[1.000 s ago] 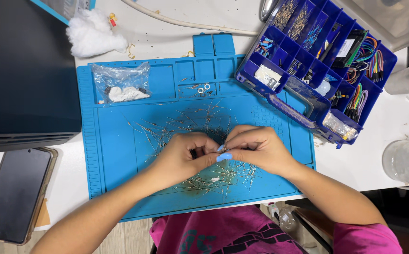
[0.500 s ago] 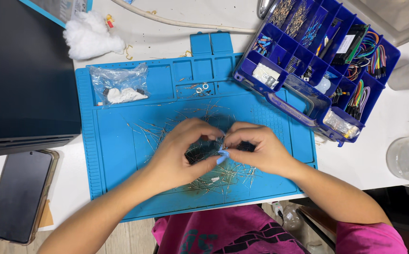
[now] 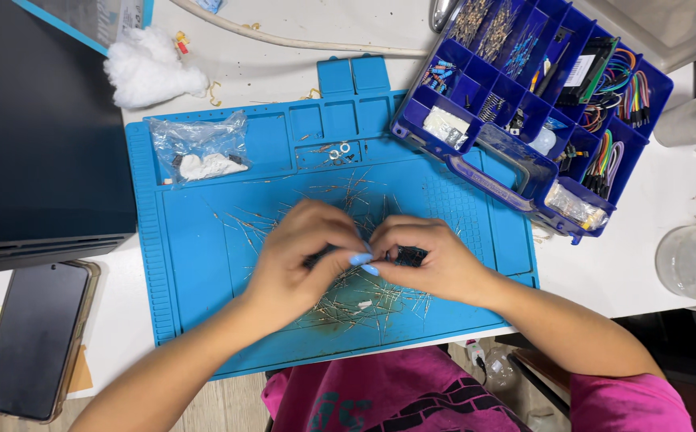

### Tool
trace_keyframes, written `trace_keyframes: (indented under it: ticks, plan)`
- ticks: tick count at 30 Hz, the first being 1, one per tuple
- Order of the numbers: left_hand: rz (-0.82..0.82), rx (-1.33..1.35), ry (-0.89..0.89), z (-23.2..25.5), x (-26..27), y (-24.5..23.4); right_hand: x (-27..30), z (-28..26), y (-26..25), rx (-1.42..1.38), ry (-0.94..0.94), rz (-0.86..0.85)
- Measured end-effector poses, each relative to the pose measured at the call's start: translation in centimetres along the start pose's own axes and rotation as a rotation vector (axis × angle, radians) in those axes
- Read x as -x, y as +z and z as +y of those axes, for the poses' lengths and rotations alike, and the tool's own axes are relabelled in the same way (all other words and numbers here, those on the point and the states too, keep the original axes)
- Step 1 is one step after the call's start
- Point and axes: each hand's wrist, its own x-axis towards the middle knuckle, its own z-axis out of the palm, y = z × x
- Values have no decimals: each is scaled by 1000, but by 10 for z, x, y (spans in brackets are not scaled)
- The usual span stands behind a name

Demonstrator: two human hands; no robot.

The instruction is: The person sorts through a pile of small electronic components, likely resistors, on a blue cutting mat. They pick up individual components, examine them, and place them into specific compartments within a blue plastic organizer box.

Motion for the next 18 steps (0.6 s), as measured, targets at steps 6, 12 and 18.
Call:
trace_keyframes:
  ticks: [6, 12, 18]
  plan:
    - [159, 88, -93, 4, -3, -9, -1, 0, 2, 0, 4, 1]
    - [110, 106, -99, 2, -1, -4, 3, 4, 0, 16, 86, -8]
    - [94, 114, -113, -1, -1, -3, 3, 10, -4, -157, 201, 10]
